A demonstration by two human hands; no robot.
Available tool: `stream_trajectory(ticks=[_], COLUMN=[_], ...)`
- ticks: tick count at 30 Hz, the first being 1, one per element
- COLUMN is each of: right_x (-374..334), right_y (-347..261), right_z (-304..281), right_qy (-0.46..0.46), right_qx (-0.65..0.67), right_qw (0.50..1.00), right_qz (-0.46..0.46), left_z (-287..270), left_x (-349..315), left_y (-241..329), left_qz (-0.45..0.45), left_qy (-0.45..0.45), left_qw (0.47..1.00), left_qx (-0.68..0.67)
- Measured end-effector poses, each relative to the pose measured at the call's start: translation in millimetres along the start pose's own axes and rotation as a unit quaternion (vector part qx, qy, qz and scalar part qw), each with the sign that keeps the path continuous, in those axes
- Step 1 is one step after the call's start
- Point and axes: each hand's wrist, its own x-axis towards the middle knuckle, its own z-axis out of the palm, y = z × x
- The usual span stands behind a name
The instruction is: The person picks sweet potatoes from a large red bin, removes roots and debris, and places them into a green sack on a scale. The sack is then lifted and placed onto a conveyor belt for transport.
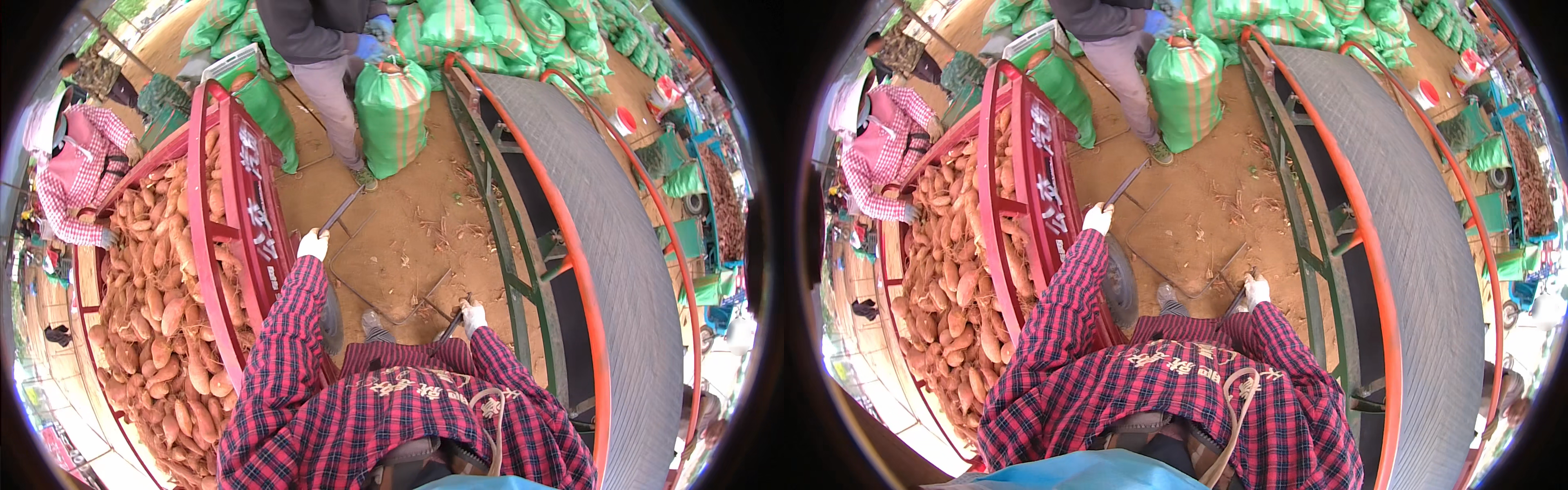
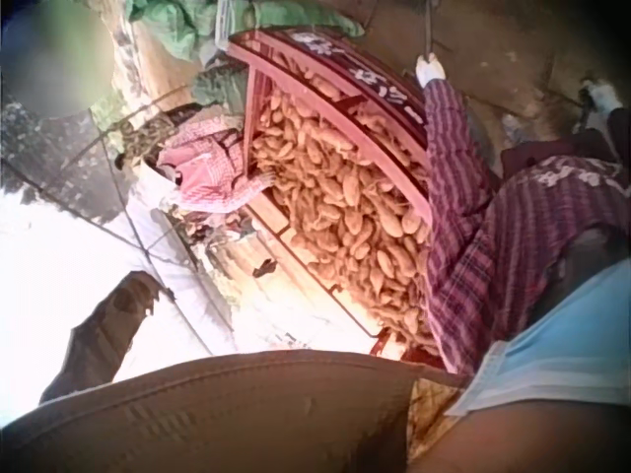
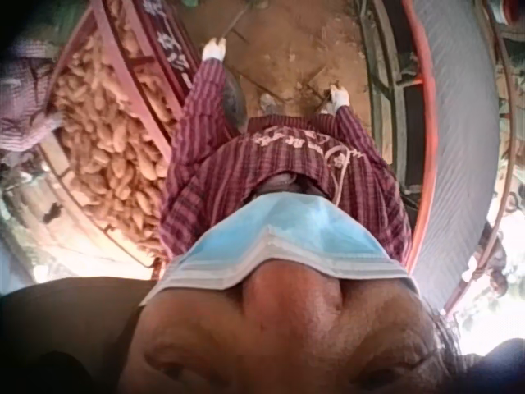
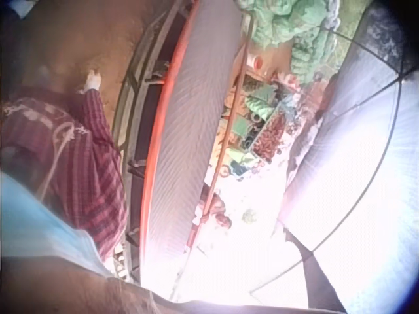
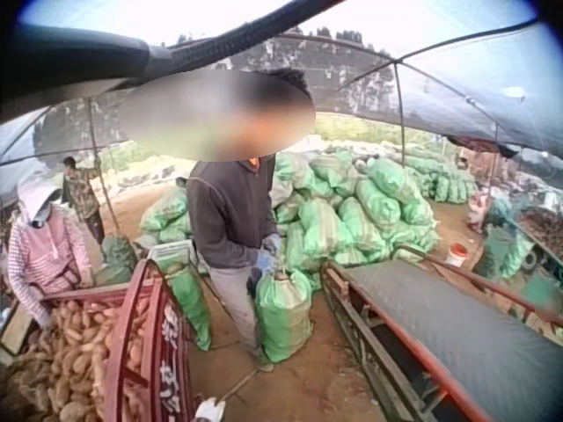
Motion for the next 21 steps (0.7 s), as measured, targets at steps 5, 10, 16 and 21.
stream_trajectory(ticks=[5, 10, 16, 21], right_x=[46.1, 72.6, 61.2, 74.1], right_y=[-6.3, -47.4, -83.2, -75.2], right_z=[13.3, 33.0, 38.9, 34.0], right_qy=[-0.01, 0.01, -0.046, -0.08], right_qx=[-0.217, -0.306, -0.091, -0.059], right_qw=[0.969, 0.935, 0.989, 0.99], right_qz=[-0.114, -0.179, -0.108, -0.102], left_z=[-19.8, -54.6, -63.0, -52.0], left_x=[9.4, -7.7, -41.3, -62.5], left_y=[-21.6, -28.4, -8.5, -5.1], left_qz=[-0.042, -0.044, -0.028, -0.045], left_qy=[0.015, 0.057, 0.067, 0.127], left_qw=[0.998, 0.997, 0.996, 0.987], left_qx=[-0.043, -0.006, -0.057, -0.086])
